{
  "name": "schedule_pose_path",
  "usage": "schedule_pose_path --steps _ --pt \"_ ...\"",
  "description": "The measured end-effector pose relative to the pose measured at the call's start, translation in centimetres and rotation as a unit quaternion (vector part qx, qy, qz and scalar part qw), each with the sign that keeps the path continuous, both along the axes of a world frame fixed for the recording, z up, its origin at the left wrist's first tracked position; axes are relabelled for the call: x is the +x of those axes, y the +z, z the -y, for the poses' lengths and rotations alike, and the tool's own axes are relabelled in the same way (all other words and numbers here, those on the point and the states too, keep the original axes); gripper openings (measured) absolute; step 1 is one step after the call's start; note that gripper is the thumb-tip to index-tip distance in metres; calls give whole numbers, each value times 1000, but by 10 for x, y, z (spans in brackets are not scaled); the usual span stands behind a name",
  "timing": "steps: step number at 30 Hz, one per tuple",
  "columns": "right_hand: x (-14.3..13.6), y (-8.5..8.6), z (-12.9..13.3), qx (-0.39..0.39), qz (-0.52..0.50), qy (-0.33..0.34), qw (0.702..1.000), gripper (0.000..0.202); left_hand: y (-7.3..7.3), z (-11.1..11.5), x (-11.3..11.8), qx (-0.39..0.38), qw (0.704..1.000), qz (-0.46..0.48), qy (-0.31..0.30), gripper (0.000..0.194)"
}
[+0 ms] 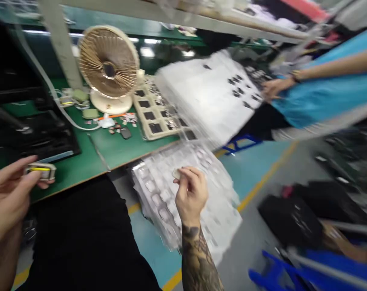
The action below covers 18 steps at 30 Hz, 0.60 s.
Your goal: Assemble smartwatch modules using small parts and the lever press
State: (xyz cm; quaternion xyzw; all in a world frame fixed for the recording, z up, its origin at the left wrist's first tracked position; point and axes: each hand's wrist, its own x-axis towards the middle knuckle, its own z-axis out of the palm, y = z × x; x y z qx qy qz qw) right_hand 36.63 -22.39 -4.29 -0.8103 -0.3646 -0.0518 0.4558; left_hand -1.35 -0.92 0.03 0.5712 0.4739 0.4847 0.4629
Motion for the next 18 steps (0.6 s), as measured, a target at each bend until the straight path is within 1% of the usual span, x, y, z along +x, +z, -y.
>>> schedule_pose_path --steps 1,2,3,4,6,8,11,13,15,18 --pt "-15 4 -17 47 -6 47 998 18 -1 -2 0 -8 1000 12 5 40" --pt "-31 7 -35 77 -18 100 992 15 -2 -4 1 -15 999 30 8 39" --pt "-47 10 -53 88 -32 158 983 20 -2 -6 1 -26 998 51 -1 42" --pt "-64 13 -71 83 -43 219 971 28 -1 -7 1 -37 997 70 -14 46" --pt "-98 20 -104 79 -53 332 938 41 0 -10 2 -53 993 103 -39 53" --pt "-129 27 -134 102 -54 409 905 48 0 -10 3 -72 988 125 -58 54" --pt "-165 36 -172 133 -48 464 874 48 -3 -9 3 -100 979 158 -79 57" --pt "-180 41 -190 126 -43 491 861 45 -6 -8 2 -107 976 170 -88 58" --pt "-188 43 -202 106 -39 507 854 43 -7 -8 1 -99 975 172 -96 56" --pt "-190 40 -206 84 -33 521 848 45 -5 -8 0 -70 974 190 -104 54"
